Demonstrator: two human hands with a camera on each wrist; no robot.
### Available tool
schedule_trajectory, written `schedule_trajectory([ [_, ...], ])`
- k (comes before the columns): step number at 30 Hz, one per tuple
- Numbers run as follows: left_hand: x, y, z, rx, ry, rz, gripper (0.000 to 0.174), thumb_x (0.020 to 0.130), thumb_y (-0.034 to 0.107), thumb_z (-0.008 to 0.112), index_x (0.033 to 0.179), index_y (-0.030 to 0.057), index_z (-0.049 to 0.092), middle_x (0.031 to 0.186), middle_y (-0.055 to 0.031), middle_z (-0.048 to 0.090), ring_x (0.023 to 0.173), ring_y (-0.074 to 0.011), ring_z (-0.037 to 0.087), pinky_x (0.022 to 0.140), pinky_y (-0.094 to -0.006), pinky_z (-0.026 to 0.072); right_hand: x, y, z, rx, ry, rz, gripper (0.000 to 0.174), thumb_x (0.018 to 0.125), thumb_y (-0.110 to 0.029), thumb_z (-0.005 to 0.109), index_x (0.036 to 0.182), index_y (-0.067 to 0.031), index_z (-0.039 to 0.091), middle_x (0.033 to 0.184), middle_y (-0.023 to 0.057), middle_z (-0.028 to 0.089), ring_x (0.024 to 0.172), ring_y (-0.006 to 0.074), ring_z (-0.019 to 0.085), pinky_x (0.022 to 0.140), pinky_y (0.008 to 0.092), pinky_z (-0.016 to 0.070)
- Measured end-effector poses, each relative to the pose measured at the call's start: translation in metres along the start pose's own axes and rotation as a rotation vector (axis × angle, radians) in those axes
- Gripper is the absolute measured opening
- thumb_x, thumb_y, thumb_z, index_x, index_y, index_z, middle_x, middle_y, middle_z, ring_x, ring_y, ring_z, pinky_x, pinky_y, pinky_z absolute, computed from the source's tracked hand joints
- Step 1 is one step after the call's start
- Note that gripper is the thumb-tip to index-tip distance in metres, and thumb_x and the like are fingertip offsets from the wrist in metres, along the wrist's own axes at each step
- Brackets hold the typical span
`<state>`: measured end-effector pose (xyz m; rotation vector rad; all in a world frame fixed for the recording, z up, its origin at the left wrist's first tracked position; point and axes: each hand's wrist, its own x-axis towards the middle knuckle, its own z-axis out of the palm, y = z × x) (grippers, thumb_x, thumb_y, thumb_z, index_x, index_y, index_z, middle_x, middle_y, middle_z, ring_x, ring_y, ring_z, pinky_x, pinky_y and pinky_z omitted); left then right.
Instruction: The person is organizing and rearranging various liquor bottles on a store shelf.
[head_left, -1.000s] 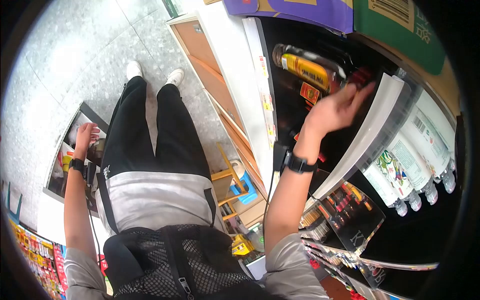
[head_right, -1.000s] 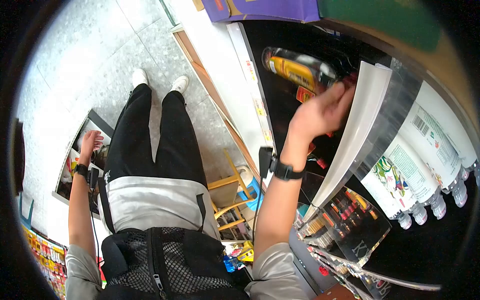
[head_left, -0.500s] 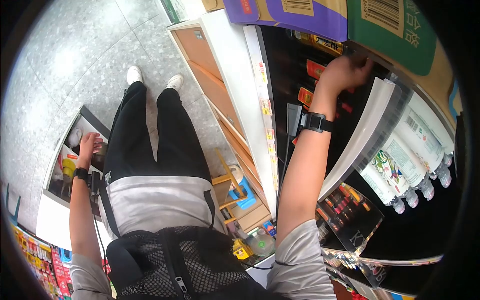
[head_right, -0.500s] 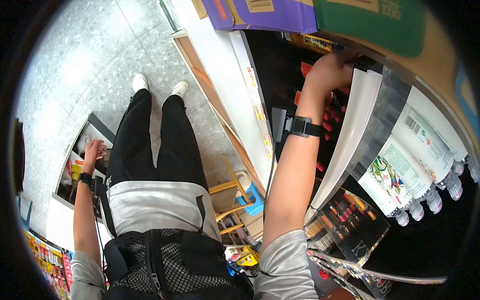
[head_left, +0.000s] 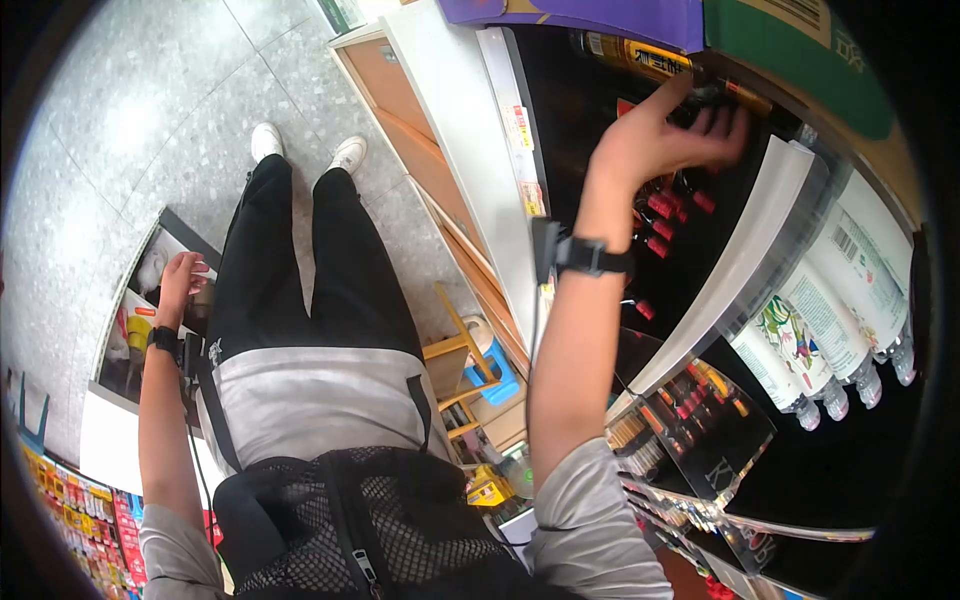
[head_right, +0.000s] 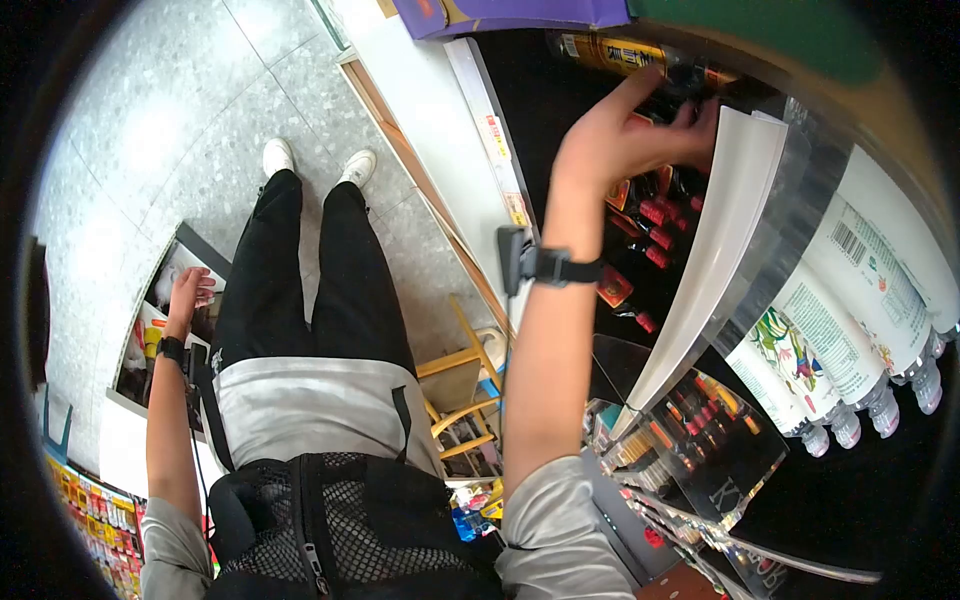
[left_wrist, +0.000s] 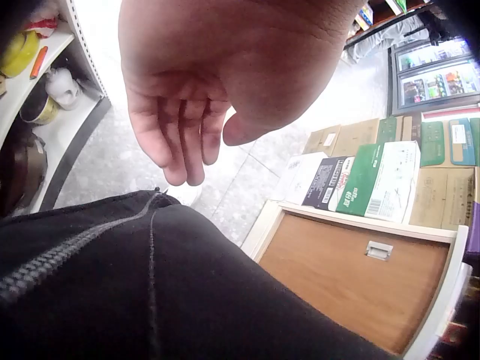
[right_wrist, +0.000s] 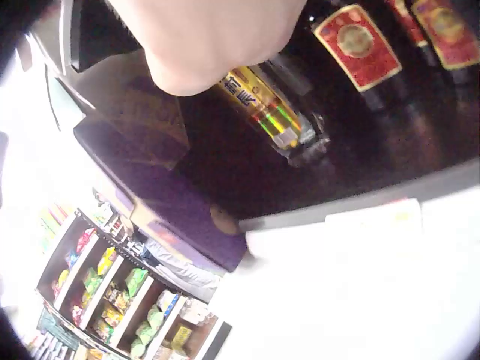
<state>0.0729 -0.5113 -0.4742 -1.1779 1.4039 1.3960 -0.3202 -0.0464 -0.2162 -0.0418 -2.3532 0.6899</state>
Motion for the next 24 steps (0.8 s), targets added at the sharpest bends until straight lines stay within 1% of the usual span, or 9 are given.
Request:
schedule_trajectory([
  [1, 0.0, -0.002, 0.001, -0.001, -0.003, -0.002, 0.031, 0.099, 0.035, 0.049, 0.108, 0.0091, 0.063, 0.088, -0.0023, 0.068, 0.067, -0.0093, 0.061, 0.06, -0.0233, 0.046, -0.019, 0.001, -0.007, -0.005, -0.012, 0.034, 0.068, 0.093, -0.015, 0.067, 0.14, 0.001, 0.021, 0.136, 0.0275, 0.034, 0.129, 0.0399, 0.041, 0.105, 0.0485, 0.0429],
  [3, 0.003, -0.006, 0.0, 0.037, -0.027, -0.025, 0.033, 0.1, 0.037, 0.046, 0.111, 0.0106, 0.063, 0.093, -0.002, 0.069, 0.071, -0.01, 0.061, 0.065, -0.0255, 0.0481, -0.062, 0.005, -0.015, 0.009, -0.058, 0.172, 0.059, 0.092, -0.013, 0.066, 0.132, 0.0066, 0.027, 0.135, 0.0261, 0.036, 0.129, 0.0358, 0.042, 0.107, 0.047, 0.0403],
  [5, -0.005, 0.0, 0.006, 0.013, -0.007, -0.025, 0.032, 0.099, 0.036, 0.048, 0.11, 0.0097, 0.063, 0.091, -0.0023, 0.068, 0.069, -0.0098, 0.062, 0.062, -0.0246, 0.0473, -0.095, 0.023, -0.02, 0.015, -0.1, 0.274, 0.062, 0.092, -0.013, 0.066, 0.135, 0.0067, 0.027, 0.136, 0.0271, 0.036, 0.132, 0.0349, 0.04, 0.11, 0.0456, 0.0382],
  [7, -0.009, -0.006, 0.007, -0.008, 0.008, -0.035, 0.031, 0.099, 0.035, 0.049, 0.109, 0.0089, 0.063, 0.09, -0.0027, 0.068, 0.068, -0.0096, 0.062, 0.06, -0.0236, 0.0466, -0.115, 0.038, -0.024, 0.093, -0.082, 0.52, 0.07, 0.093, -0.015, 0.066, 0.14, 0.0102, 0.021, 0.141, 0.0288, 0.033, 0.133, 0.0369, 0.04, 0.112, 0.0481, 0.0347],
  [11, 0.006, -0.031, -0.001, -0.011, -0.002, -0.062, 0.032, 0.099, 0.035, 0.048, 0.109, 0.0093, 0.063, 0.09, -0.0029, 0.069, 0.069, -0.0095, 0.062, 0.061, -0.0237, 0.047, -0.093, 0.049, -0.017, 0.159, -0.003, 0.64, 0.078, 0.091, -0.016, 0.069, 0.143, 0.0101, 0.018, 0.145, 0.0296, 0.03, 0.134, 0.0358, 0.04, 0.112, 0.0444, 0.036],
  [13, 0.009, -0.038, 0.005, -0.015, -0.018, -0.078, 0.032, 0.099, 0.035, 0.048, 0.109, 0.0095, 0.064, 0.09, -0.0028, 0.069, 0.069, -0.0095, 0.062, 0.061, -0.0237, 0.0471, -0.079, 0.056, -0.011, 0.147, -0.003, 0.654, 0.078, 0.091, -0.018, 0.069, 0.144, 0.0086, 0.017, 0.144, 0.0279, 0.035, 0.135, 0.033, 0.04, 0.112, 0.0431, 0.0364],
  [16, 0.01, -0.038, 0.011, -0.037, -0.025, -0.066, 0.031, 0.1, 0.036, 0.048, 0.109, 0.01, 0.063, 0.089, -0.0021, 0.069, 0.069, -0.0093, 0.062, 0.062, -0.0235, 0.047, -0.064, 0.071, -0.001, 0.34, -0.045, 0.632, 0.078, 0.092, -0.017, 0.069, 0.145, 0.0052, 0.017, 0.143, 0.0247, 0.039, 0.134, 0.0292, 0.042, 0.113, 0.0419, 0.0366],
  [18, 0.011, -0.041, 0.015, -0.047, -0.031, -0.062, 0.031, 0.1, 0.036, 0.049, 0.109, 0.0103, 0.064, 0.089, -0.002, 0.069, 0.069, -0.0091, 0.062, 0.061, -0.0233, 0.0467, -0.054, 0.065, 0.005, 0.281, 0.025, 0.752, 0.076, 0.093, -0.015, 0.068, 0.146, 0.0007, 0.017, 0.144, 0.0216, 0.041, 0.132, 0.0266, 0.045, 0.113, 0.0406, 0.0366],
  [24, 0.017, -0.052, 0.017, -0.116, -0.045, -0.063, 0.029, 0.101, 0.035, 0.051, 0.108, 0.0107, 0.064, 0.088, -0.0004, 0.067, 0.068, -0.0078, 0.06, 0.059, -0.0215, 0.0452, -0.038, 0.063, 0.003, 0.197, 0.102, 0.701, 0.066, 0.093, -0.011, 0.066, 0.142, -0.0026, 0.023, 0.145, 0.0215, 0.04, 0.128, 0.0281, 0.048, 0.113, 0.04, 0.0365],
])
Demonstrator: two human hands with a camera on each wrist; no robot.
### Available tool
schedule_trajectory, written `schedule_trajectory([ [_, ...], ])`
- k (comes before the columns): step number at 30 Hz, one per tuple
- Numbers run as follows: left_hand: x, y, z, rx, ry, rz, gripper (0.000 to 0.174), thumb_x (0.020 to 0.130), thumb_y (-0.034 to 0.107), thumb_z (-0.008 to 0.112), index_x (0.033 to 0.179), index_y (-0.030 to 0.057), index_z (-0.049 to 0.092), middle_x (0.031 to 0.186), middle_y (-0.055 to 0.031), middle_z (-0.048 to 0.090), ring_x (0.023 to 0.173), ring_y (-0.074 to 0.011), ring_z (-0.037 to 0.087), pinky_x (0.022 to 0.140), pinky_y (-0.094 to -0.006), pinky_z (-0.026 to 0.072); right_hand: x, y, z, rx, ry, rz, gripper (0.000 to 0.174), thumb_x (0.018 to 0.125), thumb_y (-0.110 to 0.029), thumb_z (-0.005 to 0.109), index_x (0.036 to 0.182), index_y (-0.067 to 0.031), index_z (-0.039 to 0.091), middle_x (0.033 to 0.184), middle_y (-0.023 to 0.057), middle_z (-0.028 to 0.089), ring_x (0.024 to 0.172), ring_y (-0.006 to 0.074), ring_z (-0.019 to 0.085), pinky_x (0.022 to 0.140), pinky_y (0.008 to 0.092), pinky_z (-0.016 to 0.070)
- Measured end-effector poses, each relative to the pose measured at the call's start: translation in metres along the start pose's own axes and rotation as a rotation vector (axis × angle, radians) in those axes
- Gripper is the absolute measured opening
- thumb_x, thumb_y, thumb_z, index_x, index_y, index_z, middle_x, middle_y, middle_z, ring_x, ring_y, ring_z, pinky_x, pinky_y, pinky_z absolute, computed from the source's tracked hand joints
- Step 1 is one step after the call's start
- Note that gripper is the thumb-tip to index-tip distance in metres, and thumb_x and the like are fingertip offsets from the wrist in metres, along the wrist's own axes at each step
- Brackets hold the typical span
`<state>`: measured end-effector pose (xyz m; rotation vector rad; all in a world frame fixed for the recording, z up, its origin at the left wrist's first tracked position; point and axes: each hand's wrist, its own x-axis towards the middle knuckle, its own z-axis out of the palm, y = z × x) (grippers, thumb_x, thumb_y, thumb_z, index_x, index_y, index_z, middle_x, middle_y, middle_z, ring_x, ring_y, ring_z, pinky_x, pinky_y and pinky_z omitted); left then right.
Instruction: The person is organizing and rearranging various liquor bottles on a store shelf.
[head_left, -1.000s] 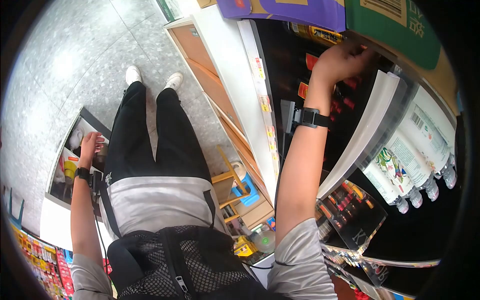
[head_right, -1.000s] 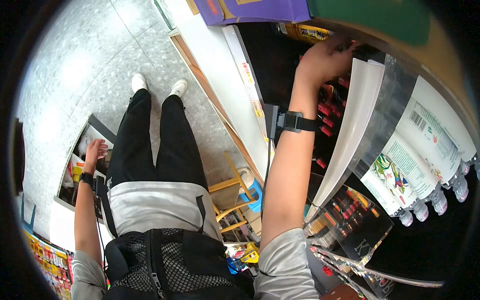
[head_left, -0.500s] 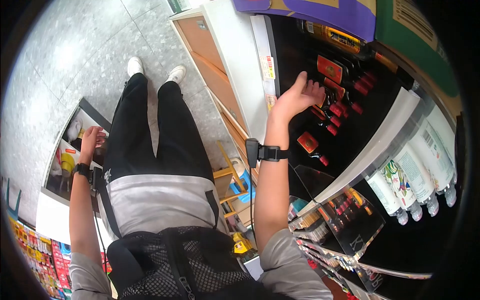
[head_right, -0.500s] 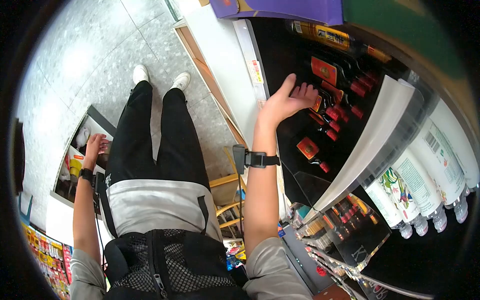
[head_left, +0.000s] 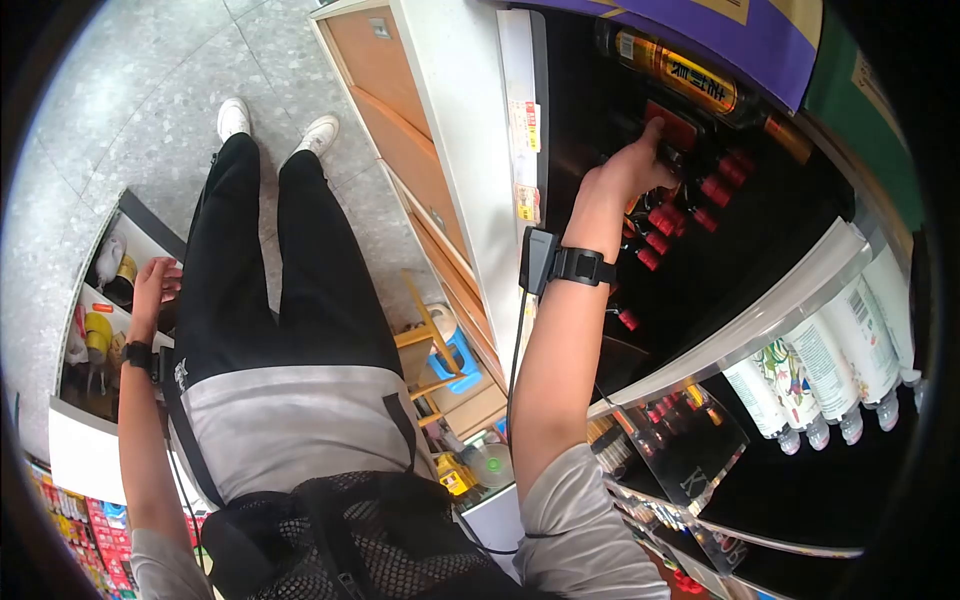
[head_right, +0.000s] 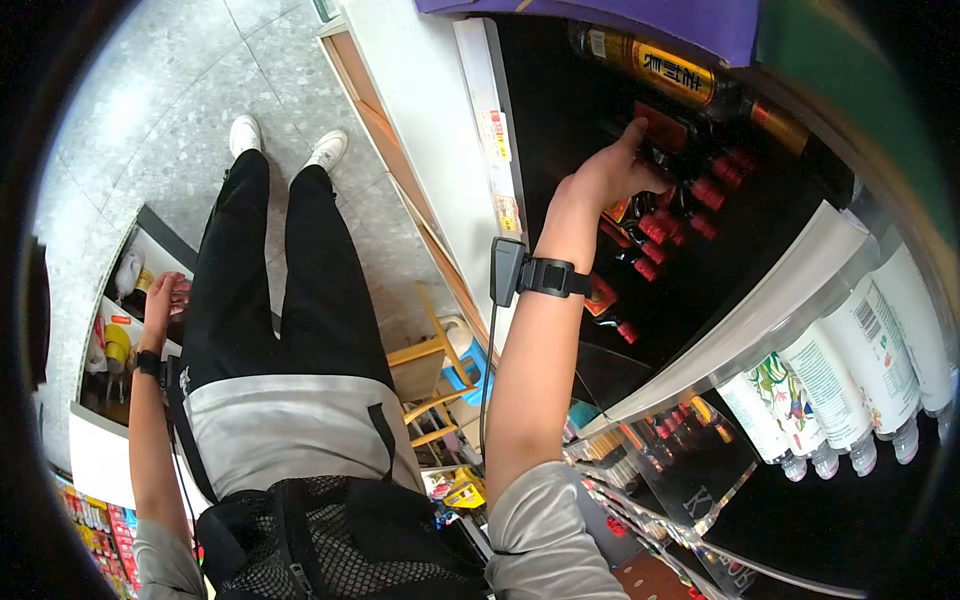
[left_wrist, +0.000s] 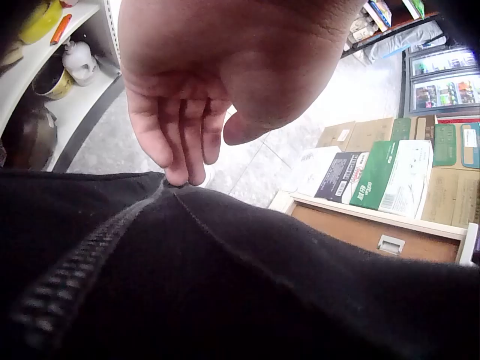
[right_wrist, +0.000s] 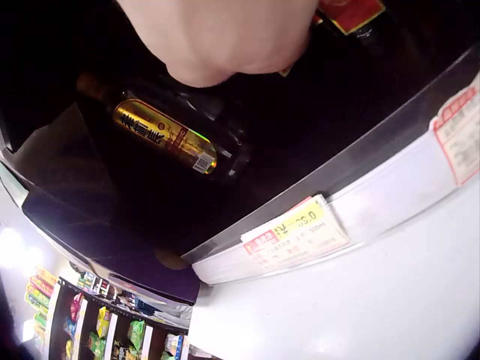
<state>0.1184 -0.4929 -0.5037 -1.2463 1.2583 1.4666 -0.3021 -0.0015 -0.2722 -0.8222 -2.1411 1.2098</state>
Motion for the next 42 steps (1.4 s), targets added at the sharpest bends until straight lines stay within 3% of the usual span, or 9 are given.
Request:
schedule_trajectory([
  [4, -0.003, -0.003, -0.004, 0.01, 0.012, -0.003, 0.03, 0.101, 0.036, 0.051, 0.107, 0.0109, 0.065, 0.088, 0.0002, 0.067, 0.067, -0.0073, 0.06, 0.058, -0.0212, 0.0447, 0.0, -0.003, -0.01, 0.054, -0.097, -0.046, 0.065, 0.091, -0.009, 0.067, 0.139, -0.0011, 0.024, 0.145, 0.0221, 0.04, 0.127, 0.0288, 0.049, 0.113, 0.0398, 0.0366],
  [6, 0.003, -0.008, -0.009, 0.019, 0.012, -0.01, 0.03, 0.101, 0.036, 0.05, 0.107, 0.0107, 0.065, 0.088, 0.0001, 0.067, 0.066, -0.0072, 0.06, 0.057, -0.0209, 0.0445, 0.009, 0.007, -0.018, 0.038, -0.156, -0.179, 0.06, 0.087, -0.001, 0.063, 0.131, 0.0078, 0.022, 0.131, 0.0231, 0.048, 0.115, 0.0254, 0.057, 0.098, 0.0348, 0.0522],
  [10, 0.014, -0.02, -0.016, 0.013, 0.026, -0.005, 0.03, 0.101, 0.036, 0.05, 0.108, 0.0108, 0.065, 0.087, 0.0005, 0.067, 0.065, -0.007, 0.06, 0.055, -0.0201, 0.0439, 0.014, 0.018, -0.022, -0.05, -0.135, -0.149, 0.072, 0.088, -0.012, 0.071, 0.134, 0.0114, 0.021, 0.133, 0.0289, 0.045, 0.12, 0.0295, 0.053, 0.105, 0.0385, 0.0434],
  [16, 0.013, -0.022, -0.014, 0.012, 0.033, -0.022, 0.031, 0.101, 0.038, 0.05, 0.107, 0.0115, 0.064, 0.087, 0.0012, 0.067, 0.065, -0.0067, 0.059, 0.056, -0.0199, 0.0434, 0.014, -0.001, -0.006, -0.135, 0.048, -0.054, 0.089, 0.081, -0.023, 0.084, 0.129, 0.0085, 0.016, 0.132, 0.0302, 0.042, 0.122, 0.0289, 0.053, 0.106, 0.0392, 0.0474],
  [18, 0.012, -0.021, -0.012, 0.026, 0.036, -0.025, 0.03, 0.101, 0.037, 0.05, 0.106, 0.0114, 0.065, 0.086, 0.0013, 0.067, 0.065, -0.0066, 0.059, 0.056, -0.0197, 0.0432, 0.017, 0.0, 0.001, -0.11, 0.133, -0.045, 0.08, 0.08, -0.019, 0.085, 0.122, 0.0041, 0.021, 0.117, 0.0229, 0.054, 0.102, 0.0248, 0.063, 0.093, 0.0351, 0.0568],
  [22, 0.008, -0.019, -0.009, 0.042, 0.044, -0.035, 0.029, 0.1, 0.037, 0.051, 0.106, 0.0118, 0.065, 0.086, 0.0015, 0.067, 0.064, -0.0063, 0.059, 0.057, -0.0202, 0.0436, 0.019, 0.0, 0.004, 0.009, 0.129, -0.058, 0.086, 0.079, -0.02, 0.086, 0.125, 0.0059, 0.019, 0.12, 0.023, 0.052, 0.117, 0.026, 0.057, 0.1, 0.036, 0.0525],
  [30, 0.016, -0.035, -0.013, -0.007, 0.038, -0.004, 0.027, 0.101, 0.038, 0.052, 0.105, 0.0135, 0.064, 0.083, 0.0022, 0.066, 0.062, -0.0061, 0.059, 0.052, -0.0193, 0.0435, 0.045, -0.016, -0.028, 0.366, -0.174, -0.213, 0.081, 0.096, -0.058, 0.05, 0.15, -0.0007, 0.031, 0.158, 0.016, 0.032, 0.14, 0.0284, 0.037, 0.12, 0.0411, 0.0197],
  [34, 0.016, -0.032, -0.012, -0.013, 0.043, -0.012, 0.027, 0.101, 0.038, 0.052, 0.105, 0.0131, 0.064, 0.083, 0.0021, 0.066, 0.061, -0.0062, 0.058, 0.051, -0.0194, 0.0433, 0.067, -0.025, -0.03, 0.512, 0.048, -0.106, 0.059, 0.101, -0.046, 0.038, 0.146, -0.0073, 0.042, 0.15, 0.0135, 0.045, 0.134, 0.025, 0.045, 0.118, 0.0393, 0.0247],
  [42, 0.011, -0.014, -0.009, 0.028, 0.03, -0.003, 0.029, 0.101, 0.037, 0.051, 0.106, 0.0113, 0.064, 0.085, 0.0013, 0.066, 0.064, -0.0068, 0.058, 0.056, -0.0208, 0.043, 0.091, -0.041, -0.033, 0.447, -0.102, 0.023, 0.059, 0.102, -0.049, 0.025, 0.133, -0.0083, 0.056, 0.139, 0.0159, 0.054, 0.129, 0.0302, 0.051, 0.115, 0.0465, 0.032],
])
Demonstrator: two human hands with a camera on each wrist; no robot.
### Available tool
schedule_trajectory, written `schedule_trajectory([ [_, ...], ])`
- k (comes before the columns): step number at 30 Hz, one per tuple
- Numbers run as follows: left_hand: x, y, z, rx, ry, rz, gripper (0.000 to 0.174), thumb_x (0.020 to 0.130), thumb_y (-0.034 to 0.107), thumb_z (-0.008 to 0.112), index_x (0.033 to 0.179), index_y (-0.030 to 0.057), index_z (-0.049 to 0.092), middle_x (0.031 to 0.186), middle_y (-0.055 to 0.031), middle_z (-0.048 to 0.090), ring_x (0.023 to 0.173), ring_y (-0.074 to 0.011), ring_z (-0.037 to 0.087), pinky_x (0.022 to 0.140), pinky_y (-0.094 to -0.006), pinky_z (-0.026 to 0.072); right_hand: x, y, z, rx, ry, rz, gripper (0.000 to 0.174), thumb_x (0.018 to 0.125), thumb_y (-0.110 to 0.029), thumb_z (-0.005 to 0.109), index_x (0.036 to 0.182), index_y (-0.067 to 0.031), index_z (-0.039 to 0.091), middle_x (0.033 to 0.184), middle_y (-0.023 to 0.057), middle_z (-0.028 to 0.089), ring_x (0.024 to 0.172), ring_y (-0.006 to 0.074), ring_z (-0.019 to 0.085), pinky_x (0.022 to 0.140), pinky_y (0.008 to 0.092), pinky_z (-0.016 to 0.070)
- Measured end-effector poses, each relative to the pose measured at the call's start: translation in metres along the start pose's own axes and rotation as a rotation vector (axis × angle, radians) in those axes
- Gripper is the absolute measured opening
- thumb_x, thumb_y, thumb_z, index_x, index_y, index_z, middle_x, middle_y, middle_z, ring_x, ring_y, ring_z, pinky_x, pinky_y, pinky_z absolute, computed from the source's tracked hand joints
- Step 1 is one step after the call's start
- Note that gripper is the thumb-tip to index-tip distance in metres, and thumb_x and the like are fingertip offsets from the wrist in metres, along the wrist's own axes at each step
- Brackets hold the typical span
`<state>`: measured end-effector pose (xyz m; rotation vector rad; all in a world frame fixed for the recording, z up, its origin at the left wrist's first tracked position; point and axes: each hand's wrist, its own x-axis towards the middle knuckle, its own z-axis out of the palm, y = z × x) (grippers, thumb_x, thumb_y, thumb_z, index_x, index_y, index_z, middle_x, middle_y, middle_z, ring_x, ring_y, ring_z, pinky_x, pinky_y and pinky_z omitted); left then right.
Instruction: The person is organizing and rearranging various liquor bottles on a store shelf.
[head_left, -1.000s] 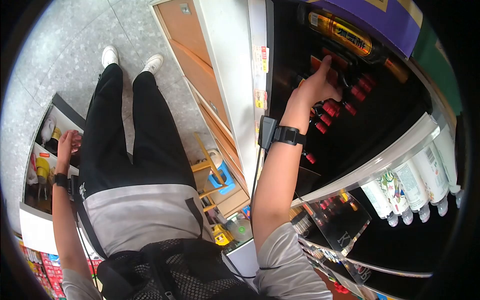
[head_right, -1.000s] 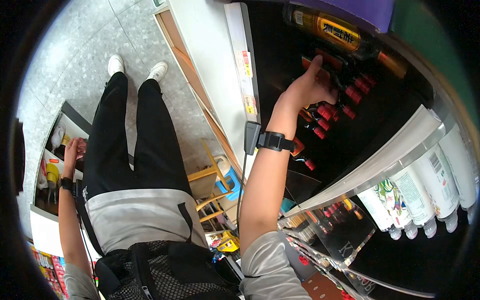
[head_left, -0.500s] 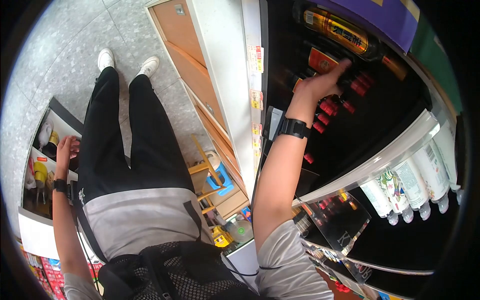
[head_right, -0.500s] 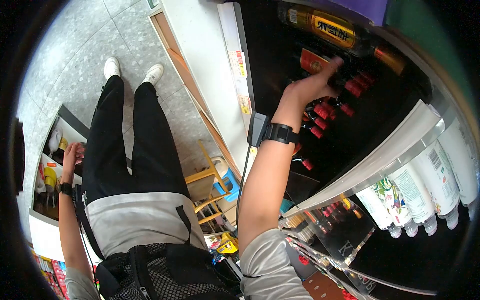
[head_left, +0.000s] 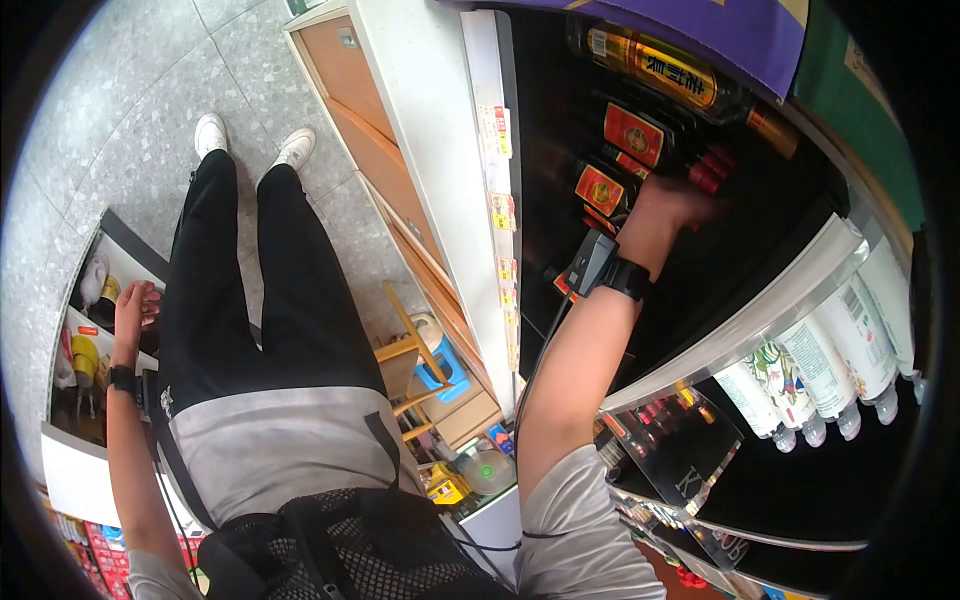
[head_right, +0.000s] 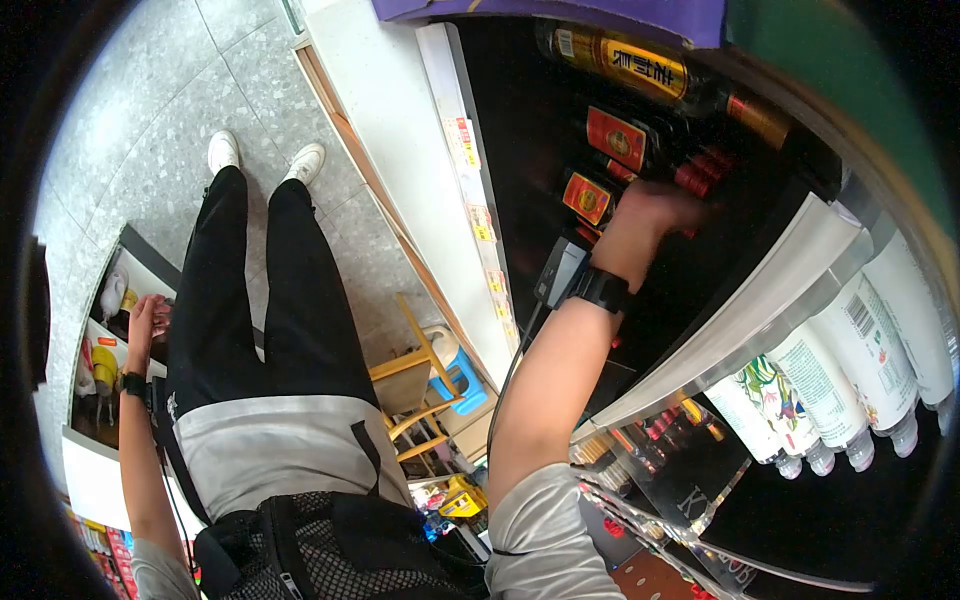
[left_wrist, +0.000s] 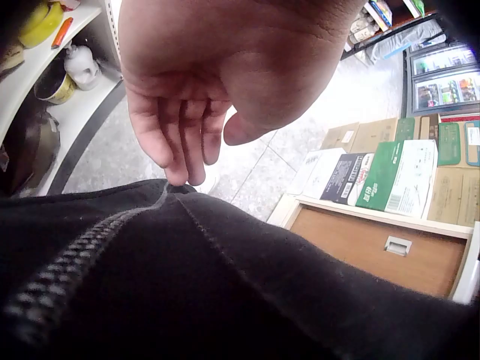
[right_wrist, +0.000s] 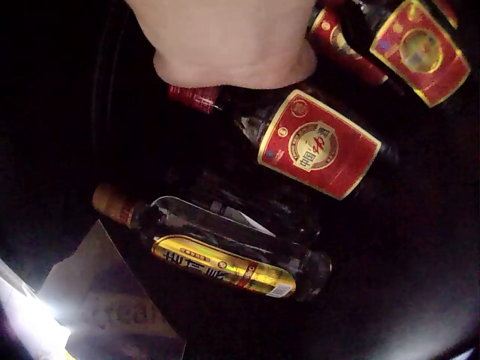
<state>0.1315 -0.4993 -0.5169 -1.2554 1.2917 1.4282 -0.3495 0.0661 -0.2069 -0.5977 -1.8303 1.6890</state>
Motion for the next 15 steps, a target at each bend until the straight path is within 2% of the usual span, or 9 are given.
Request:
schedule_trajectory([
  [2, 0.0, 0.001, -0.001, 0.004, 0.004, -0.004, 0.029, 0.101, 0.037, 0.051, 0.106, 0.0112, 0.064, 0.086, 0.0011, 0.066, 0.064, -0.0069, 0.058, 0.056, -0.0209, 0.0431, -0.006, -0.003, 0.007, 0.034, 0.019, 0.071, 0.059, 0.102, -0.049, 0.025, 0.13, -0.0093, 0.058, 0.138, 0.0157, 0.054, 0.13, 0.0316, 0.05, 0.116, 0.0484, 0.0311],
  [4, 0.003, 0.003, 0.0, 0.011, 0.003, -0.006, 0.03, 0.101, 0.037, 0.051, 0.106, 0.0112, 0.064, 0.086, 0.0008, 0.066, 0.064, -0.007, 0.058, 0.056, -0.021, 0.0432, 0.0, -0.001, 0.003, 0.089, 0.146, 0.134, 0.034, 0.09, -0.036, 0.043, 0.095, -0.0118, 0.066, 0.105, 0.0054, 0.064, 0.11, 0.022, 0.058, 0.106, 0.0502, 0.0394],
  [5, 0.003, 0.002, 0.0, 0.008, 0.002, -0.007, 0.03, 0.101, 0.037, 0.051, 0.106, 0.0112, 0.064, 0.086, 0.0007, 0.066, 0.064, -0.0072, 0.058, 0.056, -0.021, 0.0432, 0.005, 0.002, -0.001, 0.089, 0.146, 0.134, 0.034, 0.09, -0.036, 0.043, 0.095, -0.0118, 0.066, 0.105, 0.0054, 0.064, 0.11, 0.022, 0.058, 0.106, 0.0502, 0.0394],
  [7, 0.004, 0.002, 0.0, 0.009, 0.0, -0.008, 0.03, 0.101, 0.037, 0.051, 0.106, 0.0112, 0.064, 0.086, 0.0005, 0.066, 0.064, -0.0073, 0.058, 0.056, -0.0211, 0.0432, 0.015, 0.005, -0.011, 0.101, 0.046, 0.261, 0.043, 0.091, -0.04, 0.045, 0.116, -0.0122, 0.065, 0.129, 0.0072, 0.061, 0.126, 0.0266, 0.052, 0.111, 0.0551, 0.0335],
  [8, 0.003, 0.001, 0.001, 0.006, -0.008, -0.002, 0.029, 0.101, 0.037, 0.051, 0.107, 0.0113, 0.063, 0.086, 0.0005, 0.066, 0.064, -0.0074, 0.058, 0.056, -0.0212, 0.0432, 0.016, 0.005, -0.012, 0.101, 0.046, 0.261, 0.043, 0.091, -0.04, 0.045, 0.116, -0.0122, 0.065, 0.129, 0.0072, 0.061, 0.126, 0.0266, 0.052, 0.111, 0.0551, 0.0335],
  [10, 0.005, 0.004, 0.002, 0.005, -0.012, 0.006, 0.029, 0.101, 0.037, 0.05, 0.107, 0.0114, 0.063, 0.087, 0.0005, 0.066, 0.064, -0.0075, 0.058, 0.056, -0.0213, 0.0433, 0.018, 0.006, -0.011, 0.044, -0.019, 0.317, 0.054, 0.092, -0.044, 0.045, 0.133, -0.0117, 0.058, 0.143, 0.009, 0.054, 0.136, 0.0309, 0.045, 0.116, 0.0567, 0.0275],
  [11, 0.005, 0.004, 0.001, 0.014, -0.013, 0.005, 0.029, 0.101, 0.037, 0.05, 0.107, 0.0115, 0.063, 0.087, 0.0004, 0.066, 0.063, -0.0077, 0.058, 0.056, -0.0213, 0.0433, 0.018, 0.006, -0.012, 0.043, -0.017, 0.319, 0.054, 0.092, -0.044, 0.045, 0.133, -0.0117, 0.058, 0.143, 0.009, 0.054, 0.136, 0.0309, 0.045, 0.116, 0.0567, 0.0275],
  [13, 0.005, 0.004, 0.0, 0.023, -0.016, 0.003, 0.029, 0.101, 0.037, 0.05, 0.107, 0.0116, 0.063, 0.087, 0.0003, 0.066, 0.063, -0.0078, 0.058, 0.056, -0.0213, 0.0434, 0.018, 0.004, -0.014, 0.03, -0.065, 0.38, 0.054, 0.098, -0.044, 0.041, 0.14, -0.0123, 0.053, 0.148, 0.0159, 0.047, 0.138, 0.0349, 0.042, 0.117, 0.0572, 0.0266],
  [15, 0.007, 0.005, -0.001, 0.012, -0.028, 0.004, 0.029, 0.101, 0.037, 0.049, 0.107, 0.0117, 0.063, 0.087, 0.0001, 0.066, 0.063, -0.0081, 0.058, 0.056, -0.0215, 0.0435, 0.026, 0.006, -0.023, 0.019, -0.069, 0.397, 0.056, 0.098, -0.046, 0.04, 0.141, -0.012, 0.052, 0.149, 0.0158, 0.046, 0.139, 0.035, 0.042, 0.117, 0.0578, 0.0258],
])
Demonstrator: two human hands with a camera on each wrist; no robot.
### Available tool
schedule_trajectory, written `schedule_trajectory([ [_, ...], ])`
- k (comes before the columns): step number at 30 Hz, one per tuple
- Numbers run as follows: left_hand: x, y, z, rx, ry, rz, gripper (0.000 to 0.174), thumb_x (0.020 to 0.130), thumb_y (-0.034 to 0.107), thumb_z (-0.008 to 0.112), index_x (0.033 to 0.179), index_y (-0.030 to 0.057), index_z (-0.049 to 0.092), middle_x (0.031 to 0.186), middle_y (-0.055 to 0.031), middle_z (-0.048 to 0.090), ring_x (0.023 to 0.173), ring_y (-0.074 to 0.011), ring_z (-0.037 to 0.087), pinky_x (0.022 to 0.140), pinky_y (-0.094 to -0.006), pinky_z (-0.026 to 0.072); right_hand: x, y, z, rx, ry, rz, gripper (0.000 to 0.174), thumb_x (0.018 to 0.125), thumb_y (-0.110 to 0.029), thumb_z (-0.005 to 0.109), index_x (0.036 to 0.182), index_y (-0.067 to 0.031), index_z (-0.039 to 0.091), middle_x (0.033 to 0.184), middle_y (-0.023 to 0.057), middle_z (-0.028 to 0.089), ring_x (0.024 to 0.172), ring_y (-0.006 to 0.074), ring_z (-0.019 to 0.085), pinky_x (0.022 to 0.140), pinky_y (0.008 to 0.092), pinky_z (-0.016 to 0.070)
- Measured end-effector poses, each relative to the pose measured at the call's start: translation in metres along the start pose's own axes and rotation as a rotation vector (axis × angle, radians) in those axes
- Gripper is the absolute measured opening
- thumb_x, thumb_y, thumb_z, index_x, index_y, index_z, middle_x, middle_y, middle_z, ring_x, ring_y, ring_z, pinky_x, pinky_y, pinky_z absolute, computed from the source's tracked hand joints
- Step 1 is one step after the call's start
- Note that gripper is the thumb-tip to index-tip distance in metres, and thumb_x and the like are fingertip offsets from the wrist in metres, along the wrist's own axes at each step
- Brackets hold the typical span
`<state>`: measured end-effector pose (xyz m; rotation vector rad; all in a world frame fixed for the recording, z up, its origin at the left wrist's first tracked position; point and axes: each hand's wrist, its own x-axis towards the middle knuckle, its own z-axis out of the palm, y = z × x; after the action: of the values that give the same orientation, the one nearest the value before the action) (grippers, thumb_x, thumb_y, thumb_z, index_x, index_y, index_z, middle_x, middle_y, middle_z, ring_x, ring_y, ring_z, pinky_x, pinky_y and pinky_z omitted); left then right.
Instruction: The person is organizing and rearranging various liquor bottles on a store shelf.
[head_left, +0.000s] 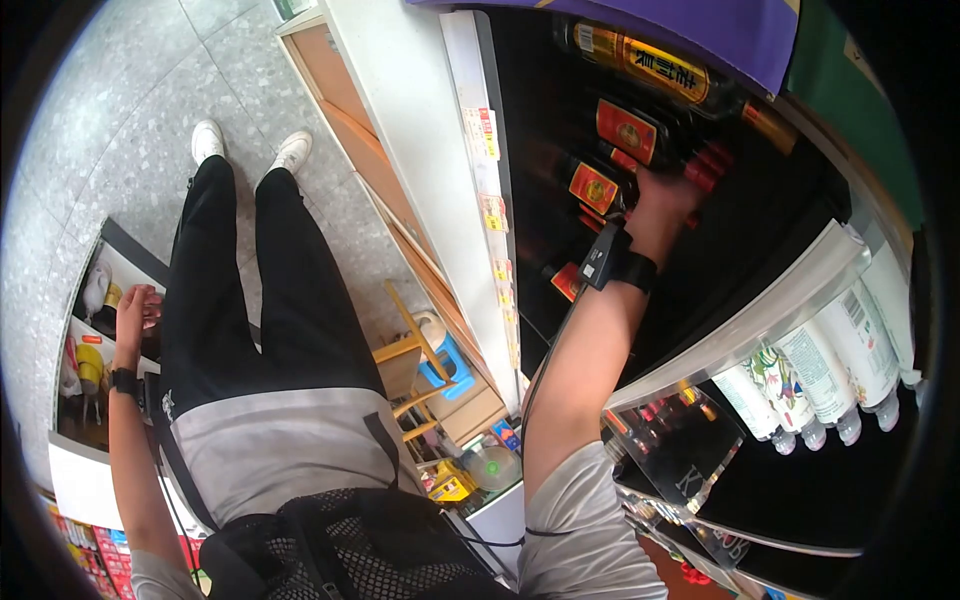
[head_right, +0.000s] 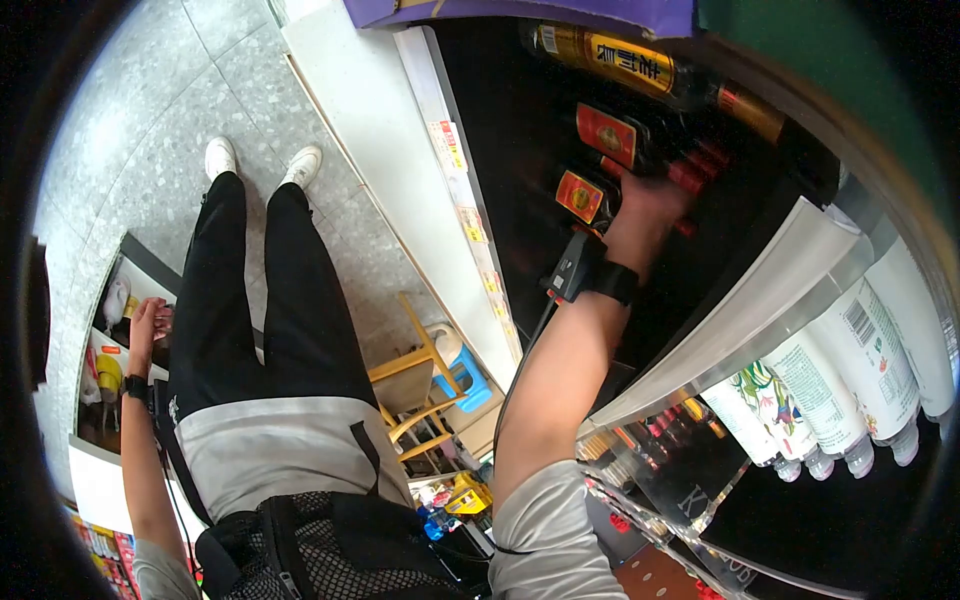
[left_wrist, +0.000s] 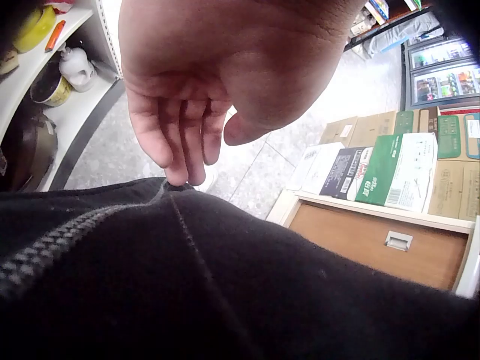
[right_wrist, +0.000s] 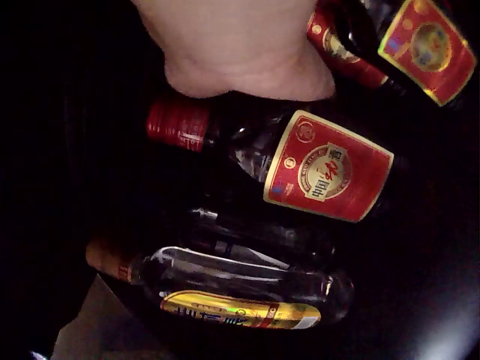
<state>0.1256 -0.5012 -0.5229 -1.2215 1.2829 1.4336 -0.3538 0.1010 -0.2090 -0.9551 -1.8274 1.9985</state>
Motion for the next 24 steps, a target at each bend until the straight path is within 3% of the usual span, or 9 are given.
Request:
schedule_trajectory([
  [2, 0.003, 0.0, -0.001, 0.007, 0.005, -0.006, 0.029, 0.101, 0.036, 0.049, 0.107, 0.0115, 0.064, 0.087, 0.0001, 0.066, 0.063, -0.0082, 0.059, 0.056, -0.0216, 0.0436, 0.009, 0.003, -0.004, -0.005, -0.01, 0.018, 0.059, 0.098, -0.048, 0.039, 0.143, -0.0117, 0.05, 0.15, 0.0158, 0.045, 0.139, 0.0352, 0.041, 0.118, 0.0584, 0.0249],
  [4, 0.004, -0.002, -0.002, 0.014, 0.011, -0.013, 0.029, 0.101, 0.036, 0.049, 0.107, 0.0114, 0.064, 0.087, 0.0, 0.066, 0.063, -0.0083, 0.059, 0.056, -0.0217, 0.0437, 0.016, 0.005, -0.009, -0.111, 0.099, 0.053, 0.065, 0.094, -0.052, 0.041, 0.143, -0.0106, 0.05, 0.15, 0.0114, 0.047, 0.14, 0.0326, 0.04, 0.117, 0.0596, 0.024],
  [8, 0.001, 0.0, 0.001, 0.014, 0.011, -0.006, 0.03, 0.101, 0.036, 0.049, 0.107, 0.0112, 0.064, 0.087, -0.0002, 0.067, 0.063, -0.0085, 0.059, 0.056, -0.0218, 0.0438, 0.005, 0.003, 0.002, -0.058, 0.057, 0.039, 0.065, 0.094, -0.052, 0.04, 0.144, -0.0105, 0.05, 0.151, 0.0116, 0.046, 0.141, 0.0334, 0.039, 0.117, 0.0608, 0.0231],
  [11, 0.001, 0.003, 0.004, 0.021, 0.012, -0.001, 0.029, 0.1, 0.036, 0.05, 0.106, 0.011, 0.064, 0.087, -0.0004, 0.067, 0.064, -0.0084, 0.059, 0.057, -0.0219, 0.044, 0.004, 0.003, 0.005, -0.075, 0.137, 0.065, 0.064, 0.095, -0.051, 0.04, 0.142, -0.0101, 0.052, 0.15, 0.0122, 0.047, 0.141, 0.0337, 0.04, 0.117, 0.0613, 0.0228],
  [14, 0.0, 0.008, 0.007, 0.037, 0.007, -0.003, 0.029, 0.099, 0.036, 0.051, 0.105, 0.0109, 0.064, 0.087, -0.0005, 0.067, 0.064, -0.0082, 0.059, 0.057, -0.0221, 0.0442, 0.013, 0.003, 0.002, -0.189, 0.142, -0.026, 0.063, 0.095, -0.051, 0.04, 0.141, -0.0098, 0.053, 0.149, 0.0135, 0.048, 0.14, 0.034, 0.04, 0.117, 0.0607, 0.0234],
  [17, -0.003, 0.011, 0.009, 0.038, 0.007, -0.004, 0.029, 0.099, 0.037, 0.051, 0.105, 0.0109, 0.064, 0.087, -0.0004, 0.067, 0.065, -0.008, 0.059, 0.058, -0.0223, 0.0444, 0.012, 0.003, 0.005, -0.031, 0.123, 0.063, 0.063, 0.095, -0.05, 0.042, 0.14, -0.009, 0.054, 0.148, 0.0145, 0.049, 0.14, 0.0339, 0.041, 0.117, 0.0592, 0.0246],
  [24, -0.004, 0.01, 0.009, 0.055, -0.002, -0.004, 0.03, 0.101, 0.037, 0.049, 0.106, 0.0116, 0.064, 0.088, -0.0002, 0.067, 0.066, -0.0077, 0.059, 0.058, -0.0226, 0.0442, 0.008, 0.003, 0.014, -0.008, 0.087, -0.024, 0.061, 0.092, -0.048, 0.055, 0.138, -0.007, 0.055, 0.145, 0.0158, 0.051, 0.136, 0.0337, 0.045, 0.115, 0.0577, 0.0302],
])
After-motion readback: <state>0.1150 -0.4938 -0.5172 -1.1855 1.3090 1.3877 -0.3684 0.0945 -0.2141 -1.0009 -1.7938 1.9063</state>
